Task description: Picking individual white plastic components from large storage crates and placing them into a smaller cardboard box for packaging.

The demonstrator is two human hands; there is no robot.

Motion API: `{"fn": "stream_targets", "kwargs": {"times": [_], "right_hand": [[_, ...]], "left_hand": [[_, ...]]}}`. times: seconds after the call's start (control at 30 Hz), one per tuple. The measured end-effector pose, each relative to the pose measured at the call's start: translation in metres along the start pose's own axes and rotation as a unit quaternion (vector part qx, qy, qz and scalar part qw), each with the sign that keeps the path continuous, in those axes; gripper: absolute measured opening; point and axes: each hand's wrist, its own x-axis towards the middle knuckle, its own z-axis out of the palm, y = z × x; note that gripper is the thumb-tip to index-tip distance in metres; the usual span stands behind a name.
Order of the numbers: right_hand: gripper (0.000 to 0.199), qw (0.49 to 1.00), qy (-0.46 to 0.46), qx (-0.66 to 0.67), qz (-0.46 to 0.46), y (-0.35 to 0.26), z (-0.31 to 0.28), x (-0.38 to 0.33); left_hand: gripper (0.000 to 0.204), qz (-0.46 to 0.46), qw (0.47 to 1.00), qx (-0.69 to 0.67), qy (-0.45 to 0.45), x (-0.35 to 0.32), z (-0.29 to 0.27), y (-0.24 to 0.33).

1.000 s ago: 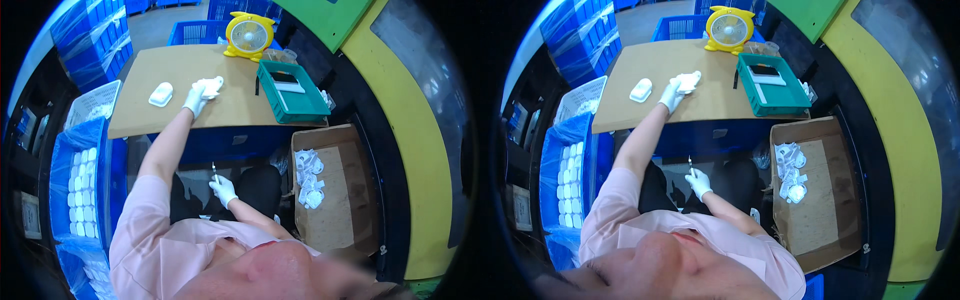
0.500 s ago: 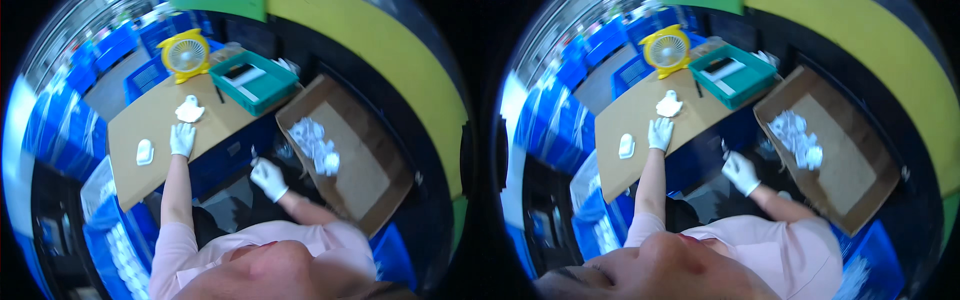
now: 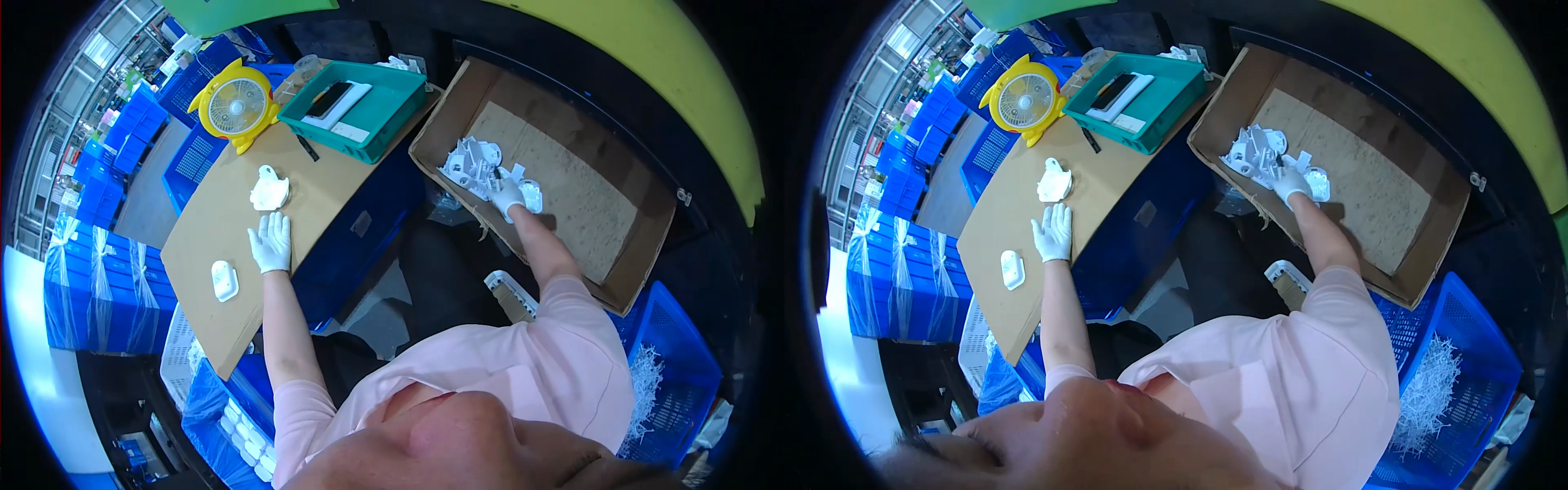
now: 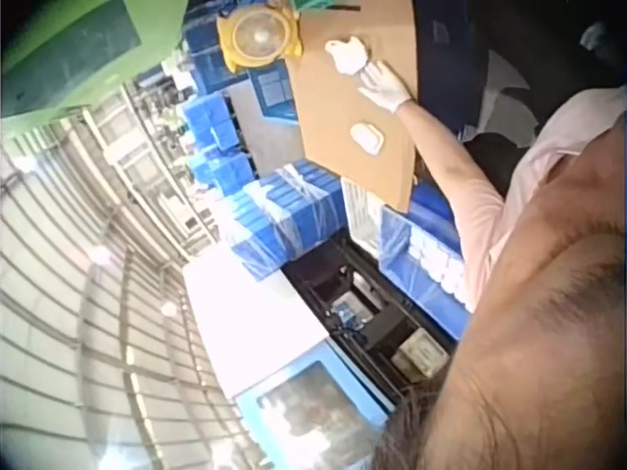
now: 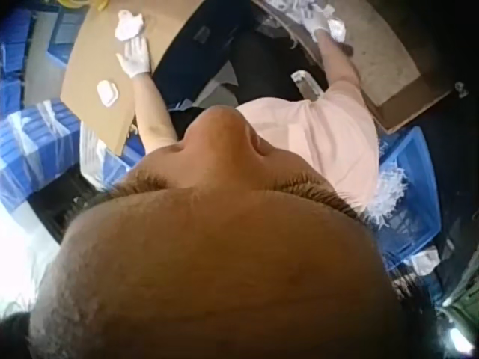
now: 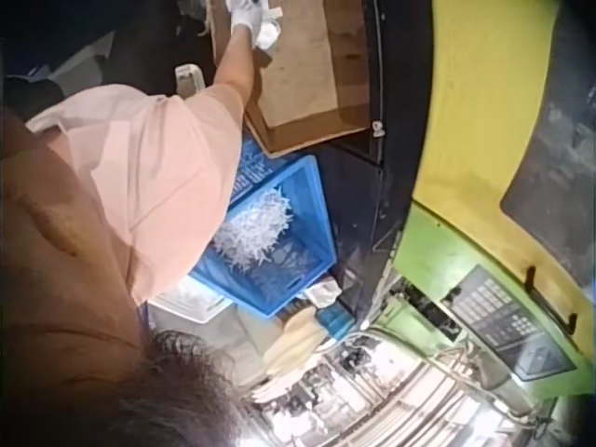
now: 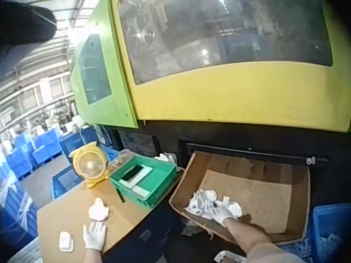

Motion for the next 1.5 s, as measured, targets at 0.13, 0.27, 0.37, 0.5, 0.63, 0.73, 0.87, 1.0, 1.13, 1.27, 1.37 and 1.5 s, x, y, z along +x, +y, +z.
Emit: {"fn": "stream_targets", "kwargs": {"times": [0.13,0.27,0.37,0.5,0.63,0.73,0.87,1.0,1.13,1.27,1.37,1.5], "right_hand": [[0.044,0.99,-0.029,-0.1,0.094,-0.035,0.016,-0.011],[0.055,0.991,-0.028,-0.077,0.107,-0.057,-0.005,-0.019],[0.04,0.992,0.085,-0.012,0.095,-0.081,-0.029,-0.048],[0.034,0.99,0.13,0.052,-0.017,-0.102,-0.048,-0.067],[0.025,0.971,0.079,0.116,-0.193,-0.171,-0.065,-0.13],[0.021,0.939,-0.002,0.162,-0.303,-0.208,-0.034,-0.171],[0.023,0.879,-0.248,0.242,-0.329,-0.218,0.058,-0.226],[0.018,0.837,-0.426,0.267,-0.217,-0.22,0.108,-0.264],[0.018,0.731,-0.563,0.386,-0.001,-0.204,0.151,-0.256],[0.021,0.727,-0.566,0.39,0.008,-0.216,0.127,-0.255],[0.034,0.766,-0.569,0.287,-0.085,-0.215,0.122,-0.255],[0.056,0.779,-0.54,0.107,-0.3,-0.2,0.129,-0.26]], "left_hand": [[0.07,0.011,1.0,-0.001,0.01,-0.005,-0.007,0.008],[0.068,-0.001,1.0,0.003,0.011,-0.011,-0.001,-0.001],[0.067,-0.006,1.0,-0.021,0.0,-0.021,0.003,-0.005],[0.063,0.007,0.998,0.046,-0.046,-0.046,0.004,-0.019],[0.079,0.122,0.806,0.574,-0.074,-0.122,-0.002,-0.076],[0.113,0.249,0.566,0.744,-0.252,-0.191,-0.006,-0.099],[0.116,0.283,0.598,0.726,-0.187,-0.235,-0.012,-0.107],[0.101,0.242,0.56,0.785,-0.108,-0.234,-0.03,-0.097],[0.09,0.125,0.606,0.778,-0.108,-0.22,-0.081,-0.095],[0.059,-0.116,0.954,0.277,-0.003,-0.213,-0.081,-0.081],[0.047,-0.109,0.982,0.146,0.058,-0.207,-0.081,-0.069],[0.06,-0.065,0.994,0.092,-0.001,-0.196,-0.084,-0.071]]}}
